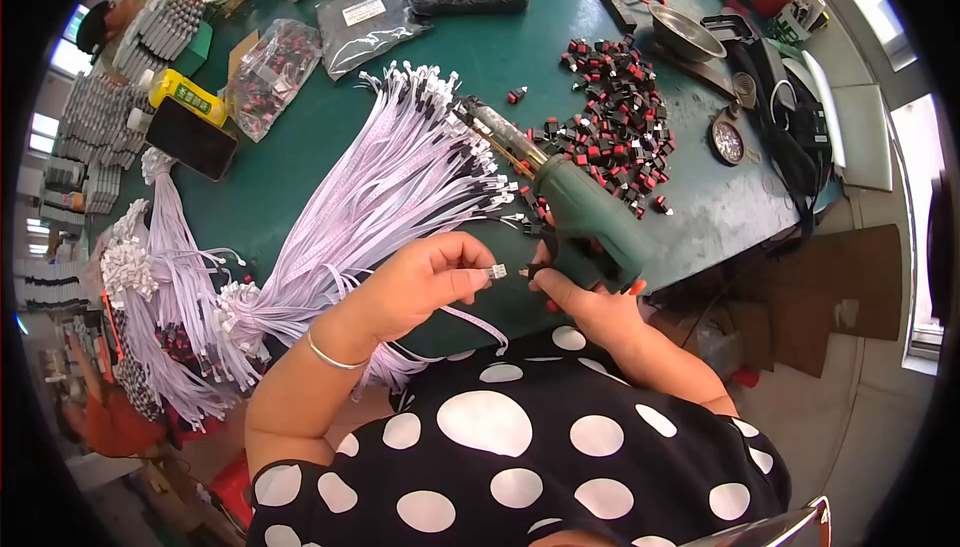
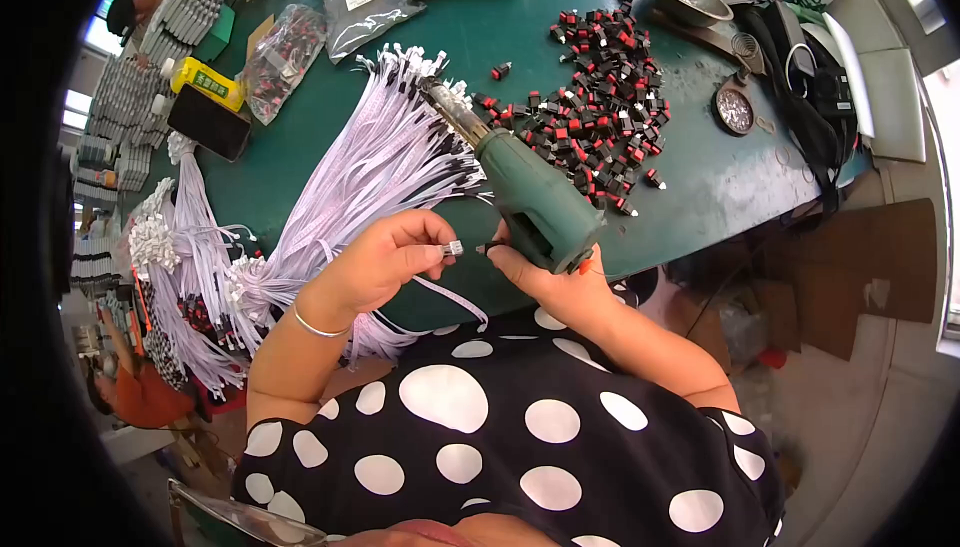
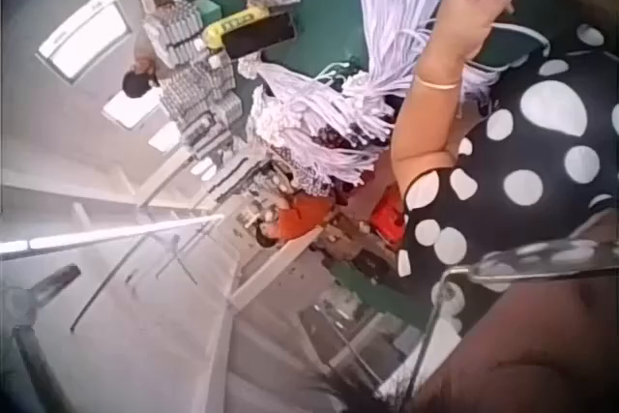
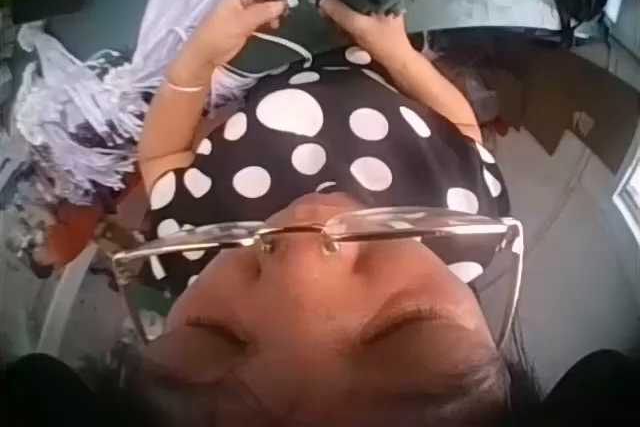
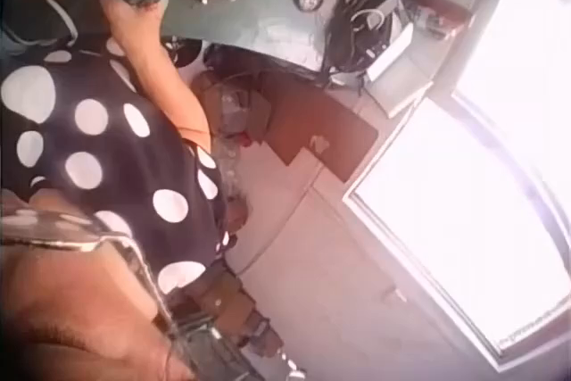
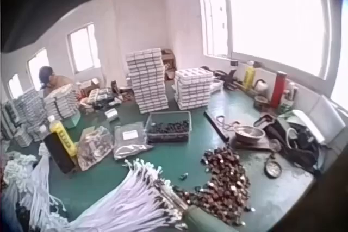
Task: The person assembles wire harnesses by joining connectors to wires with a heat tool.
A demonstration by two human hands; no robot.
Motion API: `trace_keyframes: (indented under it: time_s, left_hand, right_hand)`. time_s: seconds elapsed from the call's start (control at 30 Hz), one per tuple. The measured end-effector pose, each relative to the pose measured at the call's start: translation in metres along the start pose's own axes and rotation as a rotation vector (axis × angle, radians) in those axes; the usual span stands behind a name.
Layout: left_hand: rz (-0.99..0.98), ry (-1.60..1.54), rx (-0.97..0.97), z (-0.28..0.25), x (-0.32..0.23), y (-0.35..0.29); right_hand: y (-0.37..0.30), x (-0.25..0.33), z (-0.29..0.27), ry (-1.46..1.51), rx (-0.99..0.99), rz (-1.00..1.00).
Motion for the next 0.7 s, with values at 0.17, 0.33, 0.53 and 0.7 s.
trace_keyframes:
  time_s: [0.17,0.33,0.53,0.7]
  left_hand:
    - [-0.008,-0.043,-0.007,0.003,0.007,-0.001]
    - [-0.051,-0.017,0.010,0.009,0.009,-0.003]
    - [0.004,0.087,0.000,0.009,0.005,-0.010]
    - [0.008,0.050,-0.025,0.009,0.004,-0.011]
  right_hand:
    - [-0.008,0.011,0.006,-0.066,0.099,-0.085]
    - [-0.001,0.019,0.020,0.046,0.197,-0.175]
    - [-0.001,0.036,0.024,0.068,0.068,-0.182]
    - [-0.008,0.028,0.012,-0.126,0.045,-0.164]
Point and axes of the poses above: each hand's wrist, its own y-axis towards the middle knuckle, its own z-axis out of the palm, x = y × z, the point moved 6 cm from there along y, towards the middle knuckle, and after that the axes turned 15 degrees about z, right-handed, at the moved point
